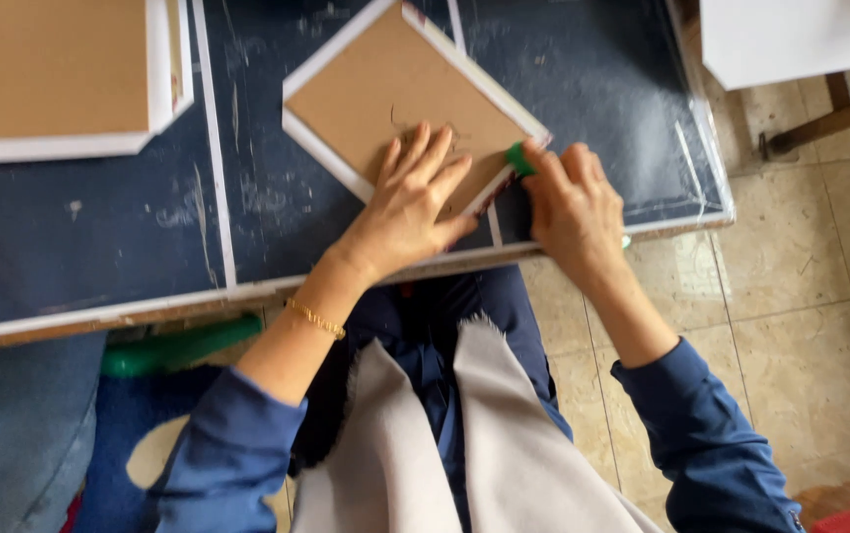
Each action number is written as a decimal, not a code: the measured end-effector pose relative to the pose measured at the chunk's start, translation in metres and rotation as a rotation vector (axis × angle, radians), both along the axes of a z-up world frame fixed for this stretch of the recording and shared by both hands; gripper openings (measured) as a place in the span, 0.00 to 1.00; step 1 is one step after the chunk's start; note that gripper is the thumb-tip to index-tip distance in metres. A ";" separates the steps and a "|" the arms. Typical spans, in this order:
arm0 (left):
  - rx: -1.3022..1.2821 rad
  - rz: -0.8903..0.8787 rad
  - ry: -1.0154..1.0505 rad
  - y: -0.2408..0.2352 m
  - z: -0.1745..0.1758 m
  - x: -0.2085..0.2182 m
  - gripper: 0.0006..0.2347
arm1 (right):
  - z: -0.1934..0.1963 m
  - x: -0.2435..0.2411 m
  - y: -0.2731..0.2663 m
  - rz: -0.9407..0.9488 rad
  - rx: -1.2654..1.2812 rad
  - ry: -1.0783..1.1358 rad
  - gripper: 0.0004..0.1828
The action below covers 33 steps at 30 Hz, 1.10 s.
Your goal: The person applies glue to the edges of rectangular cardboard pieces using a green glue stick. They repeatedly pick up a cardboard piece, apply the adhesive to the perimeter, and place it onto a stack of decorated papers on a dark table.
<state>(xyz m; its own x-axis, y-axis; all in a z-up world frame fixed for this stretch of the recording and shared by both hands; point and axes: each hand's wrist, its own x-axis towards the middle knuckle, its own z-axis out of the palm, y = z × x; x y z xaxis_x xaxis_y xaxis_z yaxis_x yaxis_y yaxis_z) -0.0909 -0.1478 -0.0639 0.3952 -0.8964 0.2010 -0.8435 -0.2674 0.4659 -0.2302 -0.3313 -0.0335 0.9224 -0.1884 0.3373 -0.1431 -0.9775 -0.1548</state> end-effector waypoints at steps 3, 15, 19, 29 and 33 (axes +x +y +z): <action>-0.052 -0.018 -0.044 0.000 0.000 0.005 0.27 | 0.000 -0.010 0.025 0.214 0.021 -0.064 0.20; -0.073 -0.028 0.040 0.012 0.027 0.033 0.26 | 0.004 -0.024 0.102 0.136 -0.113 0.013 0.28; -0.166 0.163 -0.122 0.010 0.019 0.098 0.12 | 0.002 -0.031 0.100 0.364 0.075 -0.013 0.25; -0.079 0.259 -0.485 0.037 0.054 -0.045 0.25 | -0.074 -0.083 -0.032 0.251 -0.291 -0.198 0.11; -0.095 0.099 -0.638 0.013 0.002 -0.078 0.09 | -0.038 -0.073 -0.059 0.334 -0.173 -0.096 0.09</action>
<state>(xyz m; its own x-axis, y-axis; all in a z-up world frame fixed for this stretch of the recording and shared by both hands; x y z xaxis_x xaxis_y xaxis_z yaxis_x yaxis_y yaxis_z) -0.1691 -0.1351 -0.0621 0.2518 -0.8288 0.4997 -0.9358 -0.3402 -0.0926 -0.3029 -0.3905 -0.0713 0.8858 0.1843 0.4259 0.1950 -0.9806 0.0189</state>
